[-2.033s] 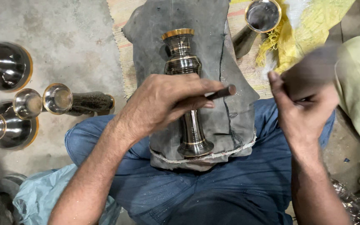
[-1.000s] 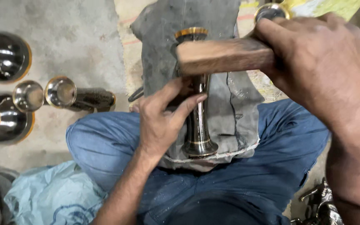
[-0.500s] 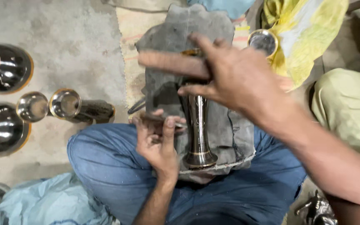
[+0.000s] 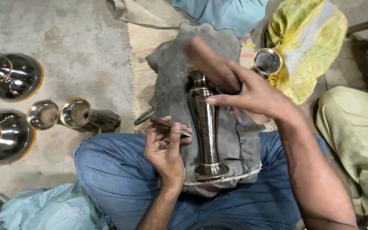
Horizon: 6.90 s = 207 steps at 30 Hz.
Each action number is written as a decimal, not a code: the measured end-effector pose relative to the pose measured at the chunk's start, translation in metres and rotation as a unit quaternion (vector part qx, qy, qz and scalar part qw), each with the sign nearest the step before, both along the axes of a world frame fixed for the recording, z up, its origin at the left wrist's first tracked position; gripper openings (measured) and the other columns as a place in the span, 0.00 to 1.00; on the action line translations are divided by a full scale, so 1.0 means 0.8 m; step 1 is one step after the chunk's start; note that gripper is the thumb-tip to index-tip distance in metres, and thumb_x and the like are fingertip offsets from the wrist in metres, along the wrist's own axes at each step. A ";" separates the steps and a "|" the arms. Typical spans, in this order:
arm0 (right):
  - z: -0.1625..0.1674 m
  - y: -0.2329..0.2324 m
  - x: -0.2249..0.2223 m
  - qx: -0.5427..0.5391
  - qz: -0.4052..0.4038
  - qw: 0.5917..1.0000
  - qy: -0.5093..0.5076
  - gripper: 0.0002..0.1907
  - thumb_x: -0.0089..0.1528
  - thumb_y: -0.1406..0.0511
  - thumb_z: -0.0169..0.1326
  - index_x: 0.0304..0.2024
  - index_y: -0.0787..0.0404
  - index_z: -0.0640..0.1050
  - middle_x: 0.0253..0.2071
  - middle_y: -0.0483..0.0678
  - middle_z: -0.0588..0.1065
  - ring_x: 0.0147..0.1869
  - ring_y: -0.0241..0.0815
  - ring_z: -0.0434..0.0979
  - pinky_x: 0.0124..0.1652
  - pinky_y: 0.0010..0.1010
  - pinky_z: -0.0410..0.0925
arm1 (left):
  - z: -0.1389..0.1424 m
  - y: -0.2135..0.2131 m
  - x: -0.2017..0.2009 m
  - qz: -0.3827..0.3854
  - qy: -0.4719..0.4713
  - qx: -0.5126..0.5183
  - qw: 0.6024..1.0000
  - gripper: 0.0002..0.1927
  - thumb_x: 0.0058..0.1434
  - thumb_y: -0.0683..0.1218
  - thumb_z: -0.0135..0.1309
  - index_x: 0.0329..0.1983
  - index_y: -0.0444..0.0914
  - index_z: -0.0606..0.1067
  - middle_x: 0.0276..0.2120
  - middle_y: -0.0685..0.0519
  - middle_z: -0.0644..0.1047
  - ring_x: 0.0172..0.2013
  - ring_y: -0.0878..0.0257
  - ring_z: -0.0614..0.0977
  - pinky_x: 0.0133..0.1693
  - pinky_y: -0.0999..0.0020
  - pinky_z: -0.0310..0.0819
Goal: The person uses a metal chisel and a wooden mallet to engrave a decorative pattern onto a polished metal vase. They repeatedly strike the chisel against the vase's surface while rotating it to work on different sections.
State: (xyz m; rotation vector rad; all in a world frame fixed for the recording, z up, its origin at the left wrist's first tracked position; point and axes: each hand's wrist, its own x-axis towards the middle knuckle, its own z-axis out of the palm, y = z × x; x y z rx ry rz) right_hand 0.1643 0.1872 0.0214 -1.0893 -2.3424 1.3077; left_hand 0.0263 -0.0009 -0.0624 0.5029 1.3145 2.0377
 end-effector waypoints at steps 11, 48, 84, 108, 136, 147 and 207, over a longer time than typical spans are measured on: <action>-0.019 -0.013 -0.008 -0.098 -0.032 0.991 0.081 0.51 0.51 0.53 0.68 0.71 0.59 0.61 0.48 0.48 0.76 0.34 0.32 0.76 0.25 0.26 0.72 | 0.034 0.016 -0.003 -0.041 0.110 0.008 0.993 0.17 0.68 0.40 0.58 0.58 0.32 0.72 0.42 0.48 0.83 0.42 0.62 0.88 0.45 0.70 0.89; 0.120 -0.042 0.048 0.526 -0.018 0.843 -0.108 0.20 0.56 0.71 0.67 0.48 0.67 0.75 0.37 0.56 0.78 0.41 0.55 0.81 0.40 0.45 0.71 | 0.070 0.075 -0.053 -0.161 0.492 -0.041 0.855 0.17 0.67 0.49 0.62 0.55 0.37 0.77 0.42 0.49 0.85 0.39 0.61 0.89 0.39 0.66 0.89; -0.079 -0.128 0.105 0.329 -0.327 0.885 0.033 0.15 0.66 0.70 0.65 0.50 0.70 0.74 0.38 0.53 0.76 0.43 0.34 0.74 0.45 0.32 0.68 | 0.145 0.135 -0.081 -0.445 0.653 0.053 0.610 0.18 0.63 0.53 0.56 0.55 0.46 0.79 0.45 0.58 0.84 0.44 0.59 0.85 0.46 0.59 0.80; 0.138 -0.053 0.029 0.563 0.033 0.816 -0.124 0.15 0.65 0.67 0.63 0.50 0.64 0.73 0.40 0.52 0.76 0.46 0.51 0.80 0.43 0.40 0.71 | 0.060 0.057 -0.038 -0.050 0.414 -0.027 0.908 0.16 0.66 0.43 0.65 0.54 0.34 0.76 0.40 0.48 0.84 0.39 0.63 0.88 0.39 0.71 0.84; 0.166 -0.048 0.021 0.699 0.062 0.670 -0.242 0.05 0.73 0.62 0.56 0.46 0.56 0.77 0.35 0.40 0.76 0.35 0.29 0.76 0.35 0.22 0.68 | 0.055 0.059 -0.014 0.048 0.449 -0.010 0.892 0.13 0.66 0.39 0.66 0.50 0.34 0.75 0.32 0.51 0.83 0.32 0.65 0.86 0.34 0.71 0.83; 0.152 -0.036 0.033 0.610 0.048 0.779 -0.136 0.15 0.62 0.66 0.67 0.48 0.62 0.78 0.38 0.52 0.76 0.42 0.50 0.80 0.42 0.38 0.72 | 0.072 0.068 -0.028 -0.036 0.447 -0.001 0.894 0.17 0.68 0.43 0.66 0.56 0.35 0.76 0.40 0.51 0.85 0.38 0.62 0.89 0.39 0.68 0.86; -0.098 -0.134 0.110 0.174 -0.378 0.905 0.091 0.18 0.63 0.72 0.64 0.53 0.67 0.73 0.41 0.59 0.78 0.43 0.53 0.78 0.46 0.34 0.71 | 0.147 0.145 -0.071 -0.451 0.653 0.012 0.608 0.17 0.60 0.53 0.61 0.53 0.47 0.80 0.33 0.53 0.85 0.36 0.56 0.86 0.41 0.56 0.78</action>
